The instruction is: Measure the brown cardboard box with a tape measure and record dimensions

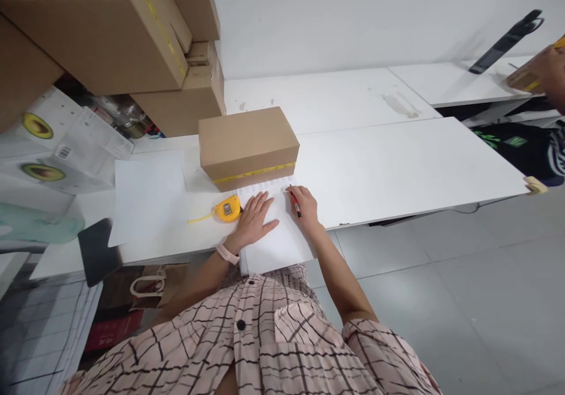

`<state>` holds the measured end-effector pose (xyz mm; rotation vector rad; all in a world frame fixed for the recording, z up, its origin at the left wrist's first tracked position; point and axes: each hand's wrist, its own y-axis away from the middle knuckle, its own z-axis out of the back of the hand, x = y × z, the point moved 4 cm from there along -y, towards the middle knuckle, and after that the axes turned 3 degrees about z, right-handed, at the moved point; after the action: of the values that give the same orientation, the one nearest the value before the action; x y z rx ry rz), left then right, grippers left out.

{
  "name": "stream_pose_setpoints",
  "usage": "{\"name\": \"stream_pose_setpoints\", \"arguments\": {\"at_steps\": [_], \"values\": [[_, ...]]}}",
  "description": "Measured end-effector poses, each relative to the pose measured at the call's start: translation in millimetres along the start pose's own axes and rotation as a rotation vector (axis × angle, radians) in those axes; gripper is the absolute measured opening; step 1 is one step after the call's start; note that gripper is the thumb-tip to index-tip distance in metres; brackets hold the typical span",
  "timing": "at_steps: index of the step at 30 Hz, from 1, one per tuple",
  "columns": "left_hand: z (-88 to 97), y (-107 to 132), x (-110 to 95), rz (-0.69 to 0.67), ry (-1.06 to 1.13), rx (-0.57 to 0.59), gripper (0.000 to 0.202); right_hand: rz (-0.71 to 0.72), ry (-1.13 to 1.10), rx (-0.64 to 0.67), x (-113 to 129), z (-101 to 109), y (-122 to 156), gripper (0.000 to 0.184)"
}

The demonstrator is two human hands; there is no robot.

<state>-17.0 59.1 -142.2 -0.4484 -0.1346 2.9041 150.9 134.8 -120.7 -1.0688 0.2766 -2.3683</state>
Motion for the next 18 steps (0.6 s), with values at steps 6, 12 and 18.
{"name": "stream_pose_setpoints", "arguments": {"at_steps": [6, 12, 18], "values": [[25.7, 17, -1, -0.03, 0.072, -0.146, 0.038, 0.061, 0.387, 0.07, -1, -2, 28, 0.05], [65.6, 49, 33, 0.276, 0.011, -0.49, 0.041, 0.012, 0.282, -0.024, -10, -9, 32, 0.061], [57.7, 53, 62, 0.392, 0.154, -0.348, 0.061, -0.019, 0.168, -0.048, -6, -2, 31, 0.045]]}}
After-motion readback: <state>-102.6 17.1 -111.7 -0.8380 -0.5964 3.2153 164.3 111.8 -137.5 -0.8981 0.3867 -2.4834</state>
